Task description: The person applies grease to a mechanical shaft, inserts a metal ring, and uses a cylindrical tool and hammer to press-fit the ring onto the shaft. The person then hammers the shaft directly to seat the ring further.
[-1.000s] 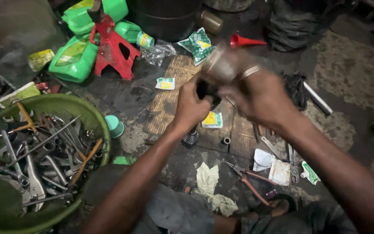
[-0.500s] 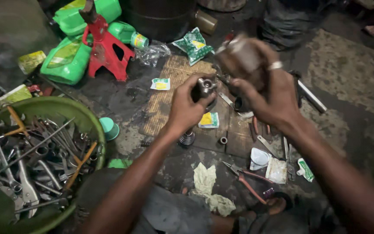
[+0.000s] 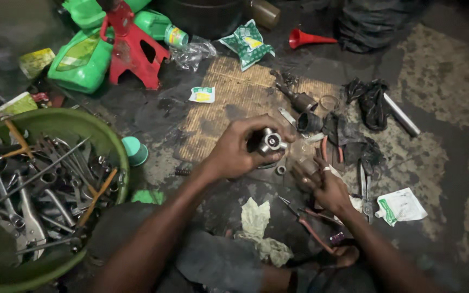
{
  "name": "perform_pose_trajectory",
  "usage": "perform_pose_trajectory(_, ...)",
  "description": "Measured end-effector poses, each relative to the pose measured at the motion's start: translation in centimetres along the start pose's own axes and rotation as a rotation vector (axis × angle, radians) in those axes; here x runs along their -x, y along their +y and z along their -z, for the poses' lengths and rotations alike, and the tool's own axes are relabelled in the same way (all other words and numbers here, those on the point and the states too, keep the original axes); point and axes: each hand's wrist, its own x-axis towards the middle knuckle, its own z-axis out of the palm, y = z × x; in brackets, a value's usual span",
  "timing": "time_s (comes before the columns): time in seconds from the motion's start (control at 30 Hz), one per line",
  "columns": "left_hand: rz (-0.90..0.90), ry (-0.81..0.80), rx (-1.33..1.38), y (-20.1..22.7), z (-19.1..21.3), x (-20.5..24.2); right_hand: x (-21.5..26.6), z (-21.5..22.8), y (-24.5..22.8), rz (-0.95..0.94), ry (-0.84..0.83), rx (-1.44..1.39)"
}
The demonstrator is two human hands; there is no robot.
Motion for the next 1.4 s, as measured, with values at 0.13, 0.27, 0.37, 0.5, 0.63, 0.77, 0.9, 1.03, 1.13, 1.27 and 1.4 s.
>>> perform_pose_trajectory(0.13, 0.022, -0.005, 0.053, 0.4, 0.2, 0.0, -0.7, -1.0, 0.8, -0.052, 0.041, 0.047)
perform_pose_trajectory(0.27, 0.01, -0.021, 0.011, 0.2, -0.1, 0.5, 0.3, -2.4, 0.9, 0.041, 0.154, 0.129)
perform_pose_trajectory(0.37, -0.038, -0.067, -0.025, 0.1, -0.7, 0.5, 0.9, -2.4, 0.8, -0.123, 0.095, 0.159)
perform_pose_trajectory(0.5, -0.055, -0.083, -0.03, -0.2, -1.3, 0.4, 0.9, -1.7, -0.1, -0.263, -0.006, 0.245)
perform_pose_trajectory(0.63, -0.027, -0.068, -0.047, -0.3, -1.4, 0.4, 1.0, -1.4, -1.3, -0.31, -0.135, 0.4)
perform_pose_trajectory(0.77, -0.03, -0.065, -0.022, -0.3, -1.3, 0.4, 1.2, -2.2, -1.5, -0.279, -0.117, 0.441)
perform_pose_trajectory(0.9, -0.15, -0.016, -0.09, -0.5, -1.5, -0.1, 0.0, -1.6, -0.3, -0.255, -0.046, 0.238)
perform_pose_trajectory(1.03, -0.018, 0.016, -0.071, -0.4, -0.9, -0.2, -1.0, 0.8, 0.2, -0.599, -0.209, -1.085)
perform_pose_trajectory(1.13, -0.069, 0.027, -0.103, -0.3, -0.4, -0.7, -0.8, 3.3, -0.9, -0.467, -0.169, -1.508)
perform_pose_trajectory(1.27, -0.017, 0.052, -0.014, 0.0, -0.4, -1.1, -0.6, 5.7, -4.5, -0.361, -0.241, -1.678)
perform_pose_trajectory(1.4, 0.088, 0.1, -0.042, 0.4, 0.0, -1.2, -0.2, 6.9, -8.8, -0.228, -0.227, -1.695)
